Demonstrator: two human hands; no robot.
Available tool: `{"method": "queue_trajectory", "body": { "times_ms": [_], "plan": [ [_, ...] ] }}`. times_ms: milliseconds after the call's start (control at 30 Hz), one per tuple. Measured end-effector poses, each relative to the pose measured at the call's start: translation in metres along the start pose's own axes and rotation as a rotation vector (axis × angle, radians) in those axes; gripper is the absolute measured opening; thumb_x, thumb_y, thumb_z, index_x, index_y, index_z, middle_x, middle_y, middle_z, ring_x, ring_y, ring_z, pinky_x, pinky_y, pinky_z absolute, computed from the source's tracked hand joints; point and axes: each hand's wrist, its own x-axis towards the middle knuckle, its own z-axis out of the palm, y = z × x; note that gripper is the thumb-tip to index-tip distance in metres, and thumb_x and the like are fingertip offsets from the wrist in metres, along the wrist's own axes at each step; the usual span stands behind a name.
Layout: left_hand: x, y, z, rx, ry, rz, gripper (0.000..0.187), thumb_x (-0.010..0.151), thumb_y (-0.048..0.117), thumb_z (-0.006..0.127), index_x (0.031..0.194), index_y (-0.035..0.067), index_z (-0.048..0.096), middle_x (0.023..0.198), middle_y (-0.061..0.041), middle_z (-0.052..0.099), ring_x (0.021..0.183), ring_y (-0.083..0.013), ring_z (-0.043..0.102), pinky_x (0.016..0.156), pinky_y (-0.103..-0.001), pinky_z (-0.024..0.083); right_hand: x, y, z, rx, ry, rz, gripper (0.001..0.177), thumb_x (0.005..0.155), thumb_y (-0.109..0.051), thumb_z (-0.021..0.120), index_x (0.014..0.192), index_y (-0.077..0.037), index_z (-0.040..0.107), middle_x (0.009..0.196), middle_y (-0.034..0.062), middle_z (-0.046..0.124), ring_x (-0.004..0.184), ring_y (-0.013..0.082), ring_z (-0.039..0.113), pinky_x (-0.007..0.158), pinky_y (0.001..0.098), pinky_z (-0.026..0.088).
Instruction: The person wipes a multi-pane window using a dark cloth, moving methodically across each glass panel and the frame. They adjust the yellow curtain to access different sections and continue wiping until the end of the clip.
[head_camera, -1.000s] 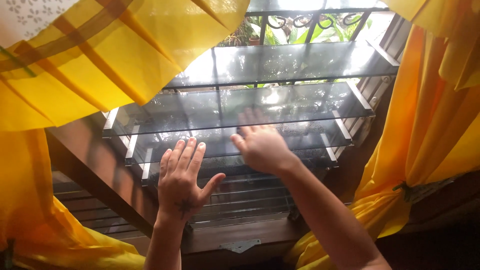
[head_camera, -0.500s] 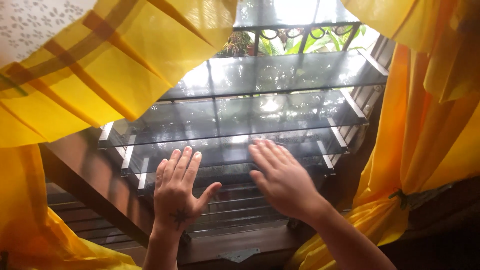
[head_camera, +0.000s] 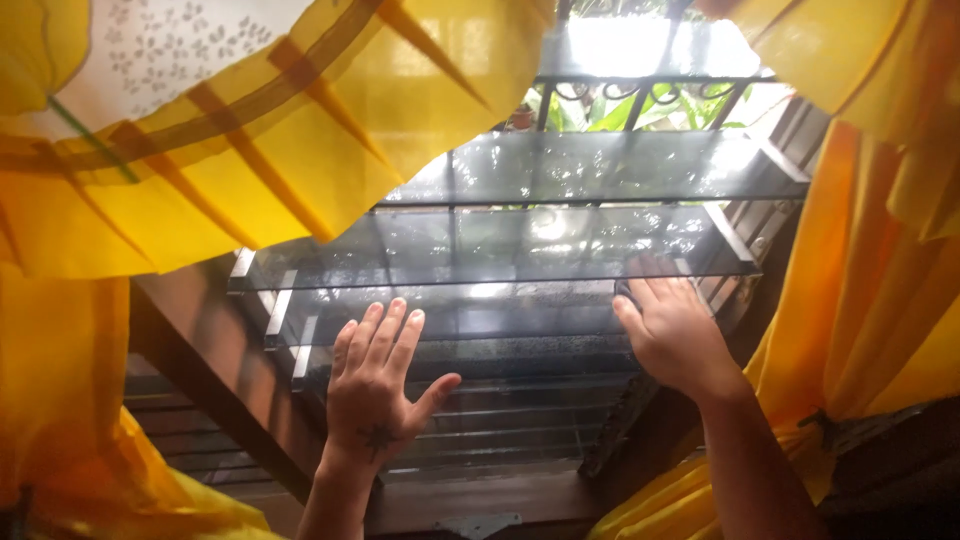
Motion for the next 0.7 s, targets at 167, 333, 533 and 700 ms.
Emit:
{"method": "queue_trajectory", "body": {
  "times_ms": [167, 333, 533, 700],
  "plan": [
    [-0.004, -0.002, 0.000, -0.022, -0.016, -0.012, 0.075, 0.090, 0.068, 0.058, 0.136, 0.009, 0.065, 0.144, -0.015, 0.062, 0.138, -0.0364, 0.055, 0.115, -0.055, 0.039, 0.027, -0.032, 0.003, -0.177, -0.223, -0.072, 0.053, 0.106, -0.038, 0.024, 0.137, -0.016, 0.060, 0.137, 0.0165, 0.062, 0.130, 0.0372, 0.055, 0.111, 0.0526, 0.034],
    [-0.003, -0.001, 0.001, -0.009, -0.006, 0.000, 0.075, 0.091, 0.069, 0.056, 0.135, 0.009, 0.066, 0.143, -0.015, 0.064, 0.136, -0.0369, 0.056, 0.114, -0.054, 0.039, 0.044, -0.046, 0.050, -0.411, -0.035, -0.449, 0.029, 0.103, -0.025, 0.043, 0.118, -0.008, 0.060, 0.090, 0.0188, 0.068, 0.077, 0.0455, 0.066, 0.060, 0.0568, 0.047],
    [0.001, 0.003, 0.005, 0.022, 0.030, 0.036, 0.074, 0.089, 0.068, 0.061, 0.132, 0.008, 0.068, 0.141, -0.016, 0.065, 0.132, -0.0382, 0.059, 0.112, -0.053, 0.041, 0.036, -0.120, 0.056, -0.193, -0.019, -0.585, 0.040, 0.105, -0.034, 0.037, 0.106, -0.008, 0.067, 0.140, 0.0263, 0.058, 0.112, 0.0472, 0.062, 0.088, 0.0622, 0.046],
    [0.002, 0.004, 0.006, 0.020, 0.041, 0.025, 0.072, 0.089, 0.066, 0.060, 0.130, 0.007, 0.069, 0.141, -0.017, 0.065, 0.132, -0.0378, 0.060, 0.112, -0.053, 0.042, 0.010, -0.119, 0.054, 0.041, 0.054, -0.573, 0.058, 0.107, -0.036, 0.034, 0.154, -0.003, 0.039, 0.159, 0.0199, 0.042, 0.147, 0.0399, 0.035, 0.119, 0.0518, 0.023]
  ]
}}
